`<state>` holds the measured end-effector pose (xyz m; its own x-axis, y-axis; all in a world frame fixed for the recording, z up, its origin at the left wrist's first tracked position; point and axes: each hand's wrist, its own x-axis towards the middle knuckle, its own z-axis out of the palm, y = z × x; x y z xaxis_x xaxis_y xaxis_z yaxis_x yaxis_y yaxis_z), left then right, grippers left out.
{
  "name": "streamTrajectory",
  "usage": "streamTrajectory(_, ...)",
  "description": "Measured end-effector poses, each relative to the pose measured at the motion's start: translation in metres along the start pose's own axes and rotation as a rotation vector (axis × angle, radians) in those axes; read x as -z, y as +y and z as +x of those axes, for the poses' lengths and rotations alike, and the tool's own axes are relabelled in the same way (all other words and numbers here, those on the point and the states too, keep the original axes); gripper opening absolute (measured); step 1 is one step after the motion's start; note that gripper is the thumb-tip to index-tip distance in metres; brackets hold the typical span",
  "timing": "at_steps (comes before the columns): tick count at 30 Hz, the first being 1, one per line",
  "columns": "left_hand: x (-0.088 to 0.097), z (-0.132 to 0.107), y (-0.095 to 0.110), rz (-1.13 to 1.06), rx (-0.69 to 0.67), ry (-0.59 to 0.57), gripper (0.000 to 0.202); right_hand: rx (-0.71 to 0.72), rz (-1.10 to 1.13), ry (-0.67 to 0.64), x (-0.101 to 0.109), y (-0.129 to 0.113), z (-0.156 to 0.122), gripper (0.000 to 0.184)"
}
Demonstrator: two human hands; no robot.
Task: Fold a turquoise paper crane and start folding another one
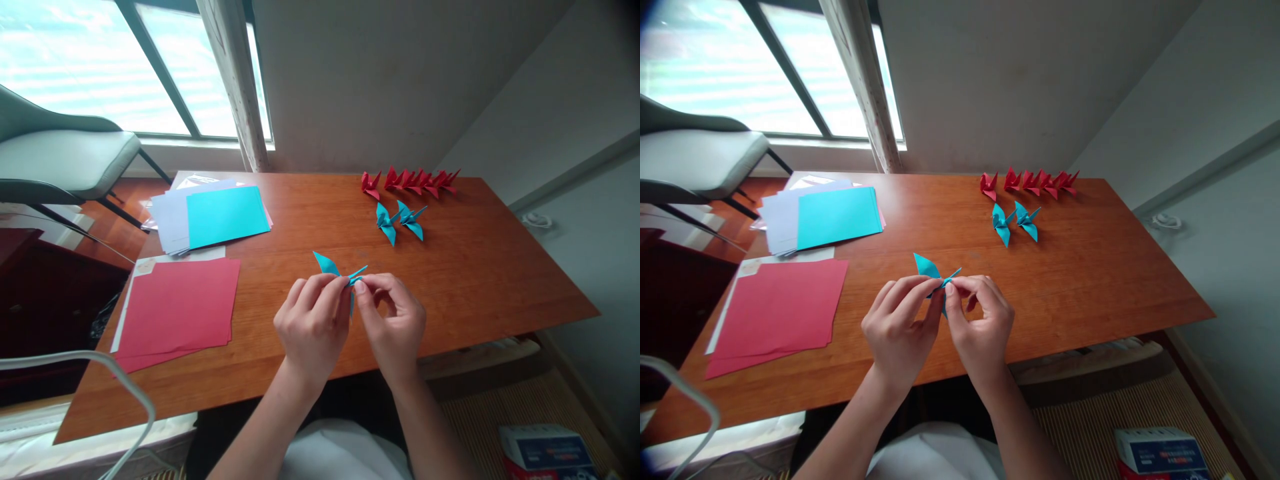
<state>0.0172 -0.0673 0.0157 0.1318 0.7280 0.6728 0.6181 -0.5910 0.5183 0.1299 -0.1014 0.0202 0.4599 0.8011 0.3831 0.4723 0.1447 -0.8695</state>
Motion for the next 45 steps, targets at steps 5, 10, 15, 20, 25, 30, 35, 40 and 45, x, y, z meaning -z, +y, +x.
streamTrajectory(5, -0.001, 0.001, -0.001, -0.017, 0.036, -0.016, 0.005, -0.088, 0.074, -0.033, -0.002, 0.004, 0.0, 0.007)
streamTrajectory(10, -0.002, 0.001, -0.002, -0.012, 0.035, -0.013, 0.005, -0.044, -0.013, -0.036, -0.001, 0.002, 0.001, 0.007)
streamTrajectory(15, -0.002, -0.001, -0.004, -0.03, 0.015, -0.05, 0.01, -0.06, 0.015, -0.062, 0.002, 0.002, 0.005, 0.007)
streamTrajectory(20, -0.002, -0.002, -0.005, -0.069, 0.028, -0.081, 0.01, -0.142, 0.083, -0.167, 0.006, -0.001, 0.01, 0.011)
streamTrajectory(25, -0.002, 0.0, -0.007, -0.177, 0.088, -0.156, 0.009, -0.123, 0.075, -0.165, 0.009, -0.002, 0.011, 0.01)
streamTrajectory(30, 0.007, 0.009, -0.014, -0.46, 0.204, -0.315, 0.011, 0.131, -0.151, -0.315, 0.036, -0.007, 0.024, 0.007)
streamTrajectory(35, 0.022, 0.024, -0.022, -0.865, 0.368, -0.609, 0.013, 0.209, -0.029, -0.686, 0.07, -0.013, 0.058, 0.015)
streamTrajectory(40, 0.024, 0.034, -0.03, -1.069, 0.574, -0.943, 0.026, 0.072, 0.113, -0.958, 0.073, -0.019, 0.085, 0.01)
streamTrajectory(45, 0.018, 0.036, -0.034, -1.237, 0.771, -1.039, 0.027, -0.143, 0.221, -1.134, 0.067, -0.022, 0.1, 0.018)
